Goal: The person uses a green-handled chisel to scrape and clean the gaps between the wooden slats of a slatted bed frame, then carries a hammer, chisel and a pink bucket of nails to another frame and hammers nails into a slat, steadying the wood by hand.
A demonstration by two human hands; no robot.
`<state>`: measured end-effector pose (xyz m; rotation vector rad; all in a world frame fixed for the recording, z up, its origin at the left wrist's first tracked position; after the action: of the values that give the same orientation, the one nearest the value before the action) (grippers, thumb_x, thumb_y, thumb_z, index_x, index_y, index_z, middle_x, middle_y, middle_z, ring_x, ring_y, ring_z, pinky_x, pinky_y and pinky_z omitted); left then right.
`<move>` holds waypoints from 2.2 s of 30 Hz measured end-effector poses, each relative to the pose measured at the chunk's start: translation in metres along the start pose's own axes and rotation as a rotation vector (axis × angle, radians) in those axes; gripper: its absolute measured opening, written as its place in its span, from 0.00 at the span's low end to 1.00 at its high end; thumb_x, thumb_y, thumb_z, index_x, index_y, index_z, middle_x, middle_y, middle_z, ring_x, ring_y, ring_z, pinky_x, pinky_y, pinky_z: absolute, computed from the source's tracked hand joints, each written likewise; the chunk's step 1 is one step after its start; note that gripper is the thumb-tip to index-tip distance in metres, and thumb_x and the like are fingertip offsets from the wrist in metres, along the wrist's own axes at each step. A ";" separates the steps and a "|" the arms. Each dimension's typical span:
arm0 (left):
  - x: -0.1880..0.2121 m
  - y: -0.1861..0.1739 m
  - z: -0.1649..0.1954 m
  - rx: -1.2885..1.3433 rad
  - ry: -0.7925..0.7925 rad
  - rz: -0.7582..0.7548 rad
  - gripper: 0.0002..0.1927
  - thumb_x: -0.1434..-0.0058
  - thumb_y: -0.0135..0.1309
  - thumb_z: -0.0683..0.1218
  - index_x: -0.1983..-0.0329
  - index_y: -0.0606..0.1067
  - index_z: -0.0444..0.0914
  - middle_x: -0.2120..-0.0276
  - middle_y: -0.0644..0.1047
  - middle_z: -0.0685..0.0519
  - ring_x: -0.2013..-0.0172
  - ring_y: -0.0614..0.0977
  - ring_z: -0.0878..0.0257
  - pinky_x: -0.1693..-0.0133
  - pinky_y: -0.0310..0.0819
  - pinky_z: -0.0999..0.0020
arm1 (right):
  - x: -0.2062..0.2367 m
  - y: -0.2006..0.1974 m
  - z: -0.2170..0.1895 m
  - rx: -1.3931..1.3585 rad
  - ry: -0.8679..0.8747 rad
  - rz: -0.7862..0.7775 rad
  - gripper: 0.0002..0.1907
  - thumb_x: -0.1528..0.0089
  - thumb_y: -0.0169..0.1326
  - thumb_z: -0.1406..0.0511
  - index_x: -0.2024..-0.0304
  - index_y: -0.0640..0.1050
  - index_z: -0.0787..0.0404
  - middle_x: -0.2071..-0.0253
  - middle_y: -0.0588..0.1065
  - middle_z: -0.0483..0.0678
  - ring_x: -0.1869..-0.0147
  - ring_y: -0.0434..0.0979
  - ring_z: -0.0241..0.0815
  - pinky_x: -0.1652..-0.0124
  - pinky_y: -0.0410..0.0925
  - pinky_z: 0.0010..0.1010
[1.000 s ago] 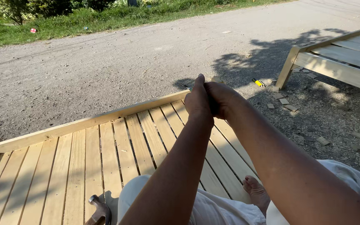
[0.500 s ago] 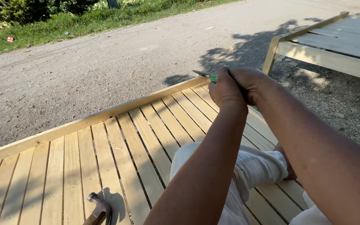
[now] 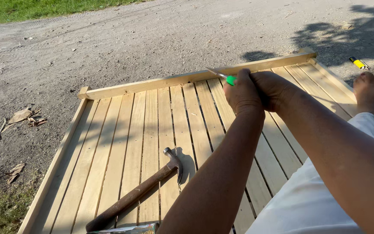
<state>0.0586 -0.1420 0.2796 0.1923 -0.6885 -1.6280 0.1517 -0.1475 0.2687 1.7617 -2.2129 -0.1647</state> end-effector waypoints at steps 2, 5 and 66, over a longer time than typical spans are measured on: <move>-0.013 -0.022 0.007 0.074 0.051 0.007 0.23 0.51 0.56 0.52 0.57 0.75 0.32 0.61 0.80 0.44 0.61 0.81 0.54 0.57 0.76 0.59 | -0.016 0.020 0.017 -0.033 0.024 -0.016 0.13 0.34 0.51 0.63 0.56 0.76 0.68 0.63 0.78 0.53 0.63 0.80 0.41 0.63 0.75 0.33; -0.028 -0.056 0.013 0.027 0.077 0.073 0.23 0.50 0.57 0.52 0.58 0.75 0.32 0.62 0.80 0.45 0.63 0.81 0.56 0.58 0.76 0.59 | -0.031 0.046 0.043 -0.017 0.030 -0.071 0.12 0.34 0.50 0.65 0.56 0.76 0.70 0.62 0.78 0.54 0.62 0.80 0.43 0.61 0.75 0.34; -0.074 -0.346 0.012 -2.071 -0.023 -0.062 0.17 0.40 0.58 0.52 0.49 0.80 0.44 0.51 0.83 0.53 0.48 0.83 0.56 0.49 0.74 0.59 | 0.012 0.217 0.143 0.330 0.239 0.127 0.26 0.42 0.59 0.77 0.40 0.74 0.66 0.56 0.78 0.58 0.60 0.85 0.49 0.65 0.76 0.33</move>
<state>-0.2257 -0.0597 0.0855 -1.2770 1.1642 -1.6347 -0.0966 -0.1218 0.1955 1.6821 -2.2595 0.4401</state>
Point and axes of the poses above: each hand's wrist, its own x-axis away from the middle knuckle, its own y-axis out of the palm, z = x × y, the point moved 2 cm from there along -x, towards the middle knuckle
